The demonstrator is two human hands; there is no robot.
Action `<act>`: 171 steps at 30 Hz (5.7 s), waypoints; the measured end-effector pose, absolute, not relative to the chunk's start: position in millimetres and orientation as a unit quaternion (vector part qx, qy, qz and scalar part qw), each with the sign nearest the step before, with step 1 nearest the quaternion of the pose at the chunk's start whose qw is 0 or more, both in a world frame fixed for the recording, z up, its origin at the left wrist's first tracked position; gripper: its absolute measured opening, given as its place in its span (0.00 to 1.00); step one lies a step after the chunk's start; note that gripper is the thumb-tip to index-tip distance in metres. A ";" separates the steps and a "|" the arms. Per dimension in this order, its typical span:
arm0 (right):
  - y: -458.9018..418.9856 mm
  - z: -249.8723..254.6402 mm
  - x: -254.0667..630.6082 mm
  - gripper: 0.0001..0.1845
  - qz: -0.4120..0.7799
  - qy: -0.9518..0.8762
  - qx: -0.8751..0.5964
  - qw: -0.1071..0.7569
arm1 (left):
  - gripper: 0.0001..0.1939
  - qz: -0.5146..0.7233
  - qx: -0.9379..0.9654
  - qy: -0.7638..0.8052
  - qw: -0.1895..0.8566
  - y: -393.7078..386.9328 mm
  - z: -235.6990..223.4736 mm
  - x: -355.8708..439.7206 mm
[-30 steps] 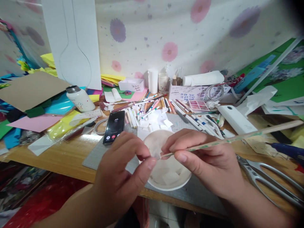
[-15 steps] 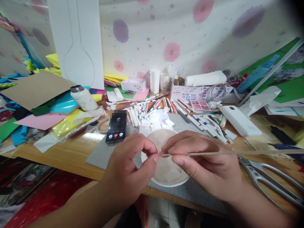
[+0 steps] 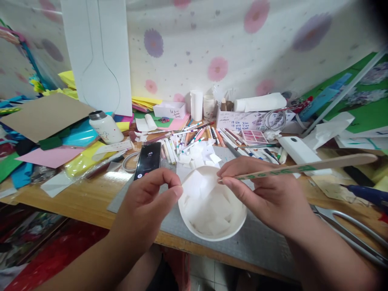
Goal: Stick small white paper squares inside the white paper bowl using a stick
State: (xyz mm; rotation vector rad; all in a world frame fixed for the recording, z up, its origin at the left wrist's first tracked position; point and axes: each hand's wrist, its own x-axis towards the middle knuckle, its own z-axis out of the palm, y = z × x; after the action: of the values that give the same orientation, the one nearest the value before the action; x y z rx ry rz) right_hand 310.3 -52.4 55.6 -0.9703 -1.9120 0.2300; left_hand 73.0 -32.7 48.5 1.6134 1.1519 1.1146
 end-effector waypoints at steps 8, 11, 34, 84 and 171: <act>-51.0 54.9 314.5 0.06 0.043 -0.807 -0.431 0.402 | 0.08 0.460 0.618 0.450 0.452 -29.0 49.2 68.3; -50.0 55.4 315.6 0.07 0.051 -0.810 -0.430 0.394 | 0.07 0.481 0.585 0.451 0.473 -29.8 51.0 69.2; -63.4 52.8 285.6 0.07 0.436 -0.612 -0.240 0.615 | 0.10 0.476 0.738 0.296 0.376 -36.7 51.5 84.6; -64.3 59.9 287.8 0.07 0.338 -0.677 -0.283 0.589 | 0.11 0.477 0.771 0.343 0.246 -38.2 50.7 87.6; 36.5 -51.4 347.5 0.21 0.195 -0.631 -0.587 0.469 | 0.07 0.517 0.809 0.177 0.218 -30.7 0.5 81.8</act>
State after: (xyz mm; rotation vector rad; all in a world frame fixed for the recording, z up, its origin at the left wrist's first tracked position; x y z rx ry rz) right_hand 347.5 36.5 -51.4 -1.4378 -1.5462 0.4771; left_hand 81.8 -30.7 0.5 2.2399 0.4893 1.4307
